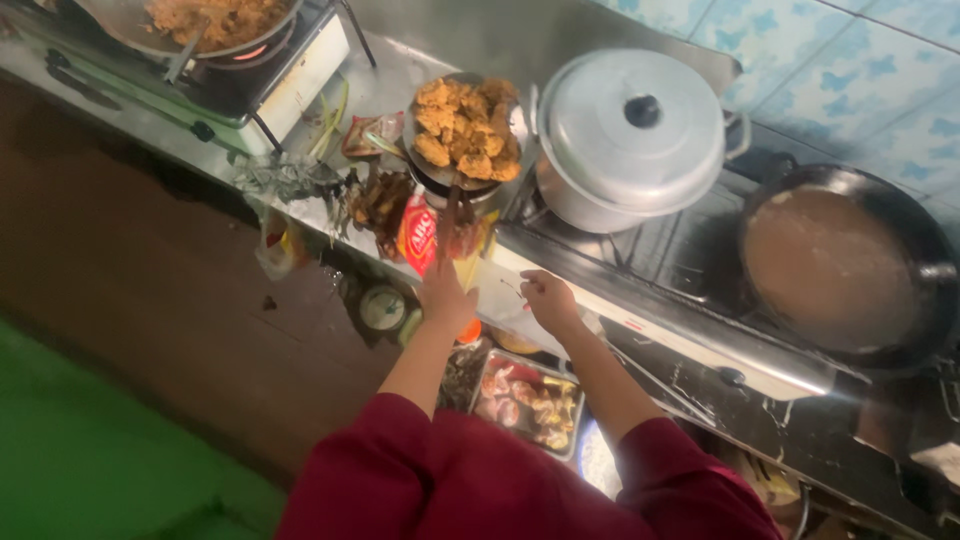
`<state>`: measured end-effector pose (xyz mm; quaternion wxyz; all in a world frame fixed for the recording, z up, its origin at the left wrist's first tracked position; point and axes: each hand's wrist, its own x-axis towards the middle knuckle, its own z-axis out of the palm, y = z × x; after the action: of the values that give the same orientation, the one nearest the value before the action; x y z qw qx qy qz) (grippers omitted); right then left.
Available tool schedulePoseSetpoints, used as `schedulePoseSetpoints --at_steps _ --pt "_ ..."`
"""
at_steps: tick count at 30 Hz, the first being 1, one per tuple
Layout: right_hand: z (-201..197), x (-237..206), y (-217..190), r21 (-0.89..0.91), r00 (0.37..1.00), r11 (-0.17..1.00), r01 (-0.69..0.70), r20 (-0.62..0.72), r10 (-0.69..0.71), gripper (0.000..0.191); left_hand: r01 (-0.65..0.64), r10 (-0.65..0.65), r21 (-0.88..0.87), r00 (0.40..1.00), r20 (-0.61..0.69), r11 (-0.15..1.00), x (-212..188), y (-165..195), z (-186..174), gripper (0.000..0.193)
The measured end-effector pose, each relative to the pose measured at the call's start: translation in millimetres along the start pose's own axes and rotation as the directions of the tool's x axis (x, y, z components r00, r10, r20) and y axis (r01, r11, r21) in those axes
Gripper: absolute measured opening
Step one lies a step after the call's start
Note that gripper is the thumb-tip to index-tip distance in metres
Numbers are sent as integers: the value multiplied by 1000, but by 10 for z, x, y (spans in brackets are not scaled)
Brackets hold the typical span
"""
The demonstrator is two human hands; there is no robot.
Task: The person carries a tray of raw chicken pieces to the stove, stirs a pot of frying food with a ladle, handles a tray of fish, stirs food in a wok, adds chopped cabbage from a colander into a pot of boiling water, and uses a skimmer to transfer fried chicken pieces onto a plate before stirring a pot of soup.
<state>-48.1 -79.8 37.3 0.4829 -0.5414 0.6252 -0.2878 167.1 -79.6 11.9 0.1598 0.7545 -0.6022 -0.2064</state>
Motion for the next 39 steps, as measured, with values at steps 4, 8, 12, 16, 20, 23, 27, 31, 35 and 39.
schedulePoseSetpoints --at_steps 4,8,12,16,20,23,27,31,35,39 --pt "-433 -444 248 -115 999 993 -39 33 43 36 -52 60 63 989 -135 997 -430 329 307 83" --pt "-976 -988 648 -176 996 981 -85 20 90 35 -116 118 -67 992 32 991 -940 789 793 80" --pt "-1575 -1569 1238 -135 999 990 -44 -3 44 31 -283 348 -263 904 250 923 -1540 1427 1283 73" --pt "-2258 -2118 1815 28 989 990 -138 -45 139 21 -214 423 -399 710 564 892 -2156 2097 1715 69" --pt "-3002 -2697 2184 -73 954 980 -185 -255 161 17 -468 627 -418 605 491 779 -2587 2607 2027 64" --pt "-3350 -3015 2208 -58 884 960 -275 -408 228 18 -497 576 -308 587 569 811 -2778 2810 2161 62" --pt "-3516 -3378 2231 -52 791 921 -386 -533 301 27 -552 681 -403 535 501 730 -2875 2898 2219 61" --pt "-3347 -3601 2411 -159 771 963 -220 -632 72 29 -542 648 -374 509 567 753 -2991 2745 2180 61" --pt "-3144 -3773 2647 -141 760 906 -399 -604 241 34 -470 598 -377 545 588 798 -3000 2439 2076 64" --pt "-3080 -3831 2678 -89 729 896 -434 -619 291 33 -483 591 -350 565 576 802 -2862 2283 1937 60"
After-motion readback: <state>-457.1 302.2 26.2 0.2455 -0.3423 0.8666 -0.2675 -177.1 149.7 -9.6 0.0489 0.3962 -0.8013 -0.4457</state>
